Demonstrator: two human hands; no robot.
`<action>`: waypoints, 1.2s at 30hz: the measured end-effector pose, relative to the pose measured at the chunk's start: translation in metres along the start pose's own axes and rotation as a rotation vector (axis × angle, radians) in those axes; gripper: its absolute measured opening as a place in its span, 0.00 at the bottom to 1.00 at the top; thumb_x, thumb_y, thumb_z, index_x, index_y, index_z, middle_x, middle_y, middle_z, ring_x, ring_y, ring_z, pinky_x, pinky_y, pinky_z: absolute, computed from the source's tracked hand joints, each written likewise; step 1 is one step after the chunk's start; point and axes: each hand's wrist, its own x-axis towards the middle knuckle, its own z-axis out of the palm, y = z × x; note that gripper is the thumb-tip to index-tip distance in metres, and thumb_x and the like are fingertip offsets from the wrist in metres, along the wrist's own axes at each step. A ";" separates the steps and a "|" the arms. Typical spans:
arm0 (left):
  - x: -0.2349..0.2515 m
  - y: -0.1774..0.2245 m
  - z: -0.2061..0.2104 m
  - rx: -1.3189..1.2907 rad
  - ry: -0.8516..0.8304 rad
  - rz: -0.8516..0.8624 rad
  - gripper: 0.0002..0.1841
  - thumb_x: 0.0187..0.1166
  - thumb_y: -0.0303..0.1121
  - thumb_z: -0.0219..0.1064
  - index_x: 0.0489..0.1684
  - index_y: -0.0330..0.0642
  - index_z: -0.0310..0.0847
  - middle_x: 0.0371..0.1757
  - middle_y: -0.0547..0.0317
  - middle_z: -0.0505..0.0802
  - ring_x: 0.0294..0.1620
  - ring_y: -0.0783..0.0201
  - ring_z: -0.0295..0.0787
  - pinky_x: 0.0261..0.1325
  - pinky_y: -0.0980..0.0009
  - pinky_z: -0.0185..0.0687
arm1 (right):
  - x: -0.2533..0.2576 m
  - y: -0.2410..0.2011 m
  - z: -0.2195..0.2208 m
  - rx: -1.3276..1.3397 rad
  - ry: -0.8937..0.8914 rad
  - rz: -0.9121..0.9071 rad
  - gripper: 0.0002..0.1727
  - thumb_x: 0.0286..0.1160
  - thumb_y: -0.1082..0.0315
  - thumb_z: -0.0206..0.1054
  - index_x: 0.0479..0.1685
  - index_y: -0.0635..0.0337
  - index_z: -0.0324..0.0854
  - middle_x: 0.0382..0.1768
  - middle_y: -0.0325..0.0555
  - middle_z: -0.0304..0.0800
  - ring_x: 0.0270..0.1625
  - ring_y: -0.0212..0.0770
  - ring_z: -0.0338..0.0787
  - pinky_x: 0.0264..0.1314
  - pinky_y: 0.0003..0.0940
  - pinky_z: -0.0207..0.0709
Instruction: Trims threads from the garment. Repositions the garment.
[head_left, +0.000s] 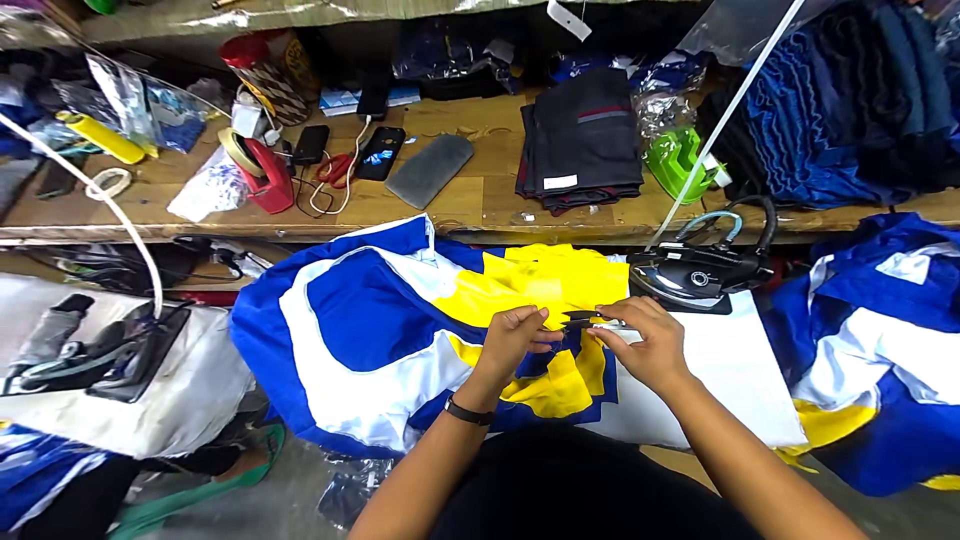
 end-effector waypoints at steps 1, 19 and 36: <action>0.000 0.001 0.000 -0.004 0.004 -0.005 0.12 0.91 0.28 0.56 0.42 0.31 0.83 0.37 0.52 0.95 0.37 0.63 0.97 0.43 0.69 0.93 | -0.001 0.000 0.000 -0.011 0.003 -0.019 0.17 0.75 0.51 0.73 0.47 0.53 0.95 0.42 0.43 0.96 0.45 0.41 0.91 0.48 0.38 0.82; 0.002 0.002 -0.001 -0.025 -0.014 -0.036 0.11 0.91 0.29 0.56 0.45 0.32 0.84 0.38 0.51 0.96 0.37 0.63 0.97 0.40 0.70 0.92 | -0.002 0.002 0.003 0.014 0.021 -0.068 0.16 0.76 0.51 0.72 0.46 0.53 0.96 0.42 0.43 0.96 0.44 0.40 0.90 0.49 0.36 0.80; 0.002 0.008 -0.006 -0.048 -0.036 -0.049 0.13 0.92 0.31 0.55 0.44 0.33 0.83 0.34 0.51 0.95 0.33 0.63 0.96 0.38 0.71 0.92 | 0.006 -0.001 -0.009 -0.031 0.016 -0.064 0.16 0.75 0.52 0.73 0.47 0.54 0.95 0.43 0.44 0.96 0.44 0.42 0.91 0.47 0.42 0.79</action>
